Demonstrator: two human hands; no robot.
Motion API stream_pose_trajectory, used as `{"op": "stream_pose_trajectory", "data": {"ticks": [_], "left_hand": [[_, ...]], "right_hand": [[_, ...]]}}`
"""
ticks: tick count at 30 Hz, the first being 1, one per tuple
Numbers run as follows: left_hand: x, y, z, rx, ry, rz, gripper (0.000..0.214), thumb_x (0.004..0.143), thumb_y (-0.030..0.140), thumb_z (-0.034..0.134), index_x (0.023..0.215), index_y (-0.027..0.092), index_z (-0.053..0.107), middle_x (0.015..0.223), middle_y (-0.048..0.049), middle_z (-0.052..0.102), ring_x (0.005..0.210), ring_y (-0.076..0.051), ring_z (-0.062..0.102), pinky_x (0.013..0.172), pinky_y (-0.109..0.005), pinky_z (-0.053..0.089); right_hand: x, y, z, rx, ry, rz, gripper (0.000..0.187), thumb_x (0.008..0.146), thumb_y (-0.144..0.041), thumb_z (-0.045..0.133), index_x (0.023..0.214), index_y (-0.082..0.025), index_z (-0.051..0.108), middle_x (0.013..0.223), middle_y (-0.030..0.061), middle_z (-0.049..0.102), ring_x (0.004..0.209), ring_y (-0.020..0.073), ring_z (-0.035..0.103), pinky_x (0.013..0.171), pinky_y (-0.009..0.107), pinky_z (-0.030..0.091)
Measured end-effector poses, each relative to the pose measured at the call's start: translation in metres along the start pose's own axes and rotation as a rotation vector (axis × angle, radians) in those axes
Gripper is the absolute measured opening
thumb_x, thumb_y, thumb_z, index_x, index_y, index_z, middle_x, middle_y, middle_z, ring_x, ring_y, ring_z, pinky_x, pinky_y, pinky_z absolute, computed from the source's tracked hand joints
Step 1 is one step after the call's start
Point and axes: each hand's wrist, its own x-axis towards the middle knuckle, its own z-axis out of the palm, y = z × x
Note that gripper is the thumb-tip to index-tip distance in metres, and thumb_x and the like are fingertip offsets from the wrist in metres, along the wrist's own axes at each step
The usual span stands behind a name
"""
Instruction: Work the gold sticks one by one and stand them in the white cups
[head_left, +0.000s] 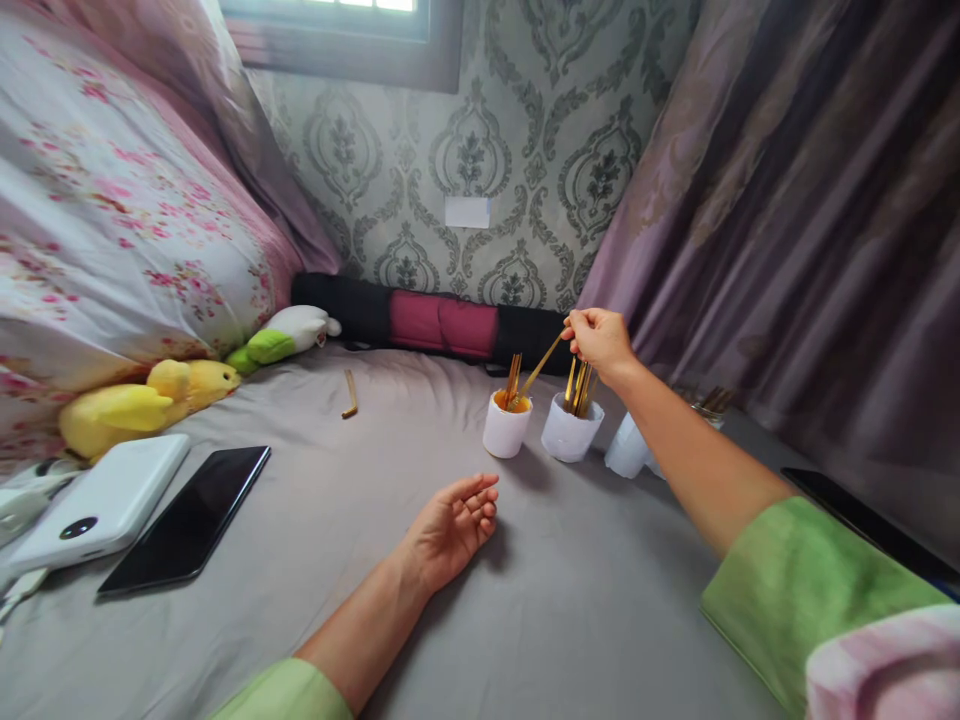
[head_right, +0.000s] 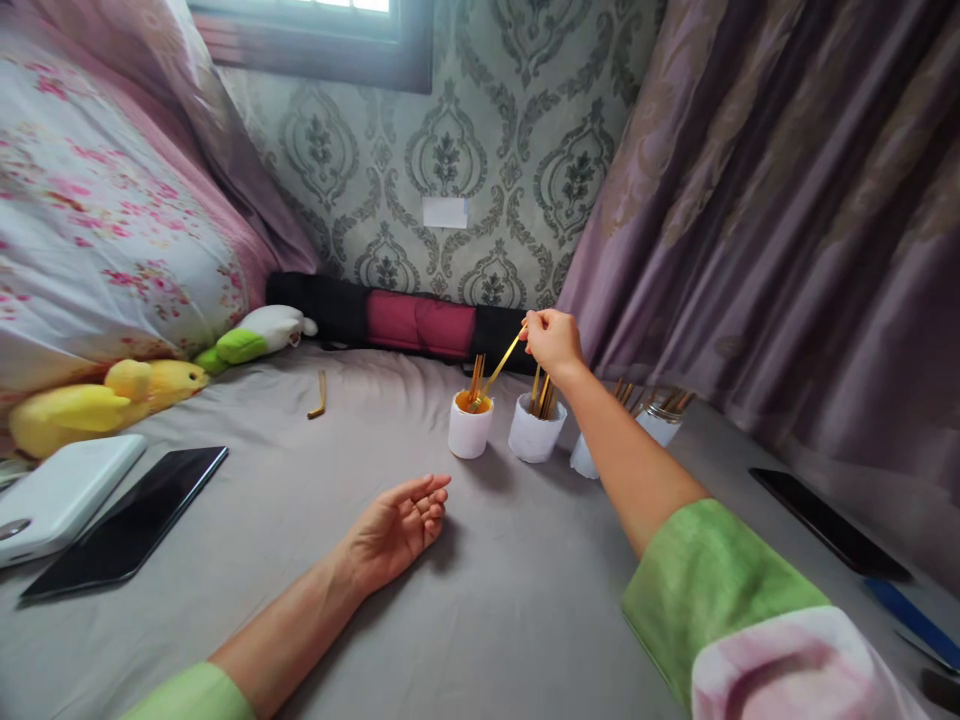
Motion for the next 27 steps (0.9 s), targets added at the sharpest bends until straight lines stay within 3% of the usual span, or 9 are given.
{"op": "stream_pose_trajectory", "data": {"ticks": [11, 27], "left_hand": [[0.001, 0.0, -0.002, 0.002, -0.013, 0.005, 0.016, 0.075, 0.016, 0.061, 0.088, 0.009, 0.06, 0.068, -0.0027, 0.058, 0.054, -0.006, 0.051, 0.051, -0.017, 0.042], [0.002, 0.0, -0.004, -0.001, -0.022, 0.011, 0.019, 0.074, 0.017, 0.062, 0.09, 0.008, 0.06, 0.069, -0.0024, 0.058, 0.055, -0.006, 0.051, 0.051, -0.017, 0.042]], "right_hand": [[-0.007, 0.002, 0.031, -0.118, -0.155, -0.087, 0.023, 0.081, -0.033, 0.053, 0.074, -0.013, 0.062, 0.061, 0.0028, 0.064, 0.037, 0.0041, 0.048, 0.035, 0.012, 0.035], [-0.024, -0.007, 0.052, -0.28, -0.328, -0.112, 0.02, 0.082, -0.022, 0.045, 0.075, -0.015, 0.063, 0.063, 0.0017, 0.066, 0.044, 0.0062, 0.053, 0.044, 0.015, 0.039]]}}
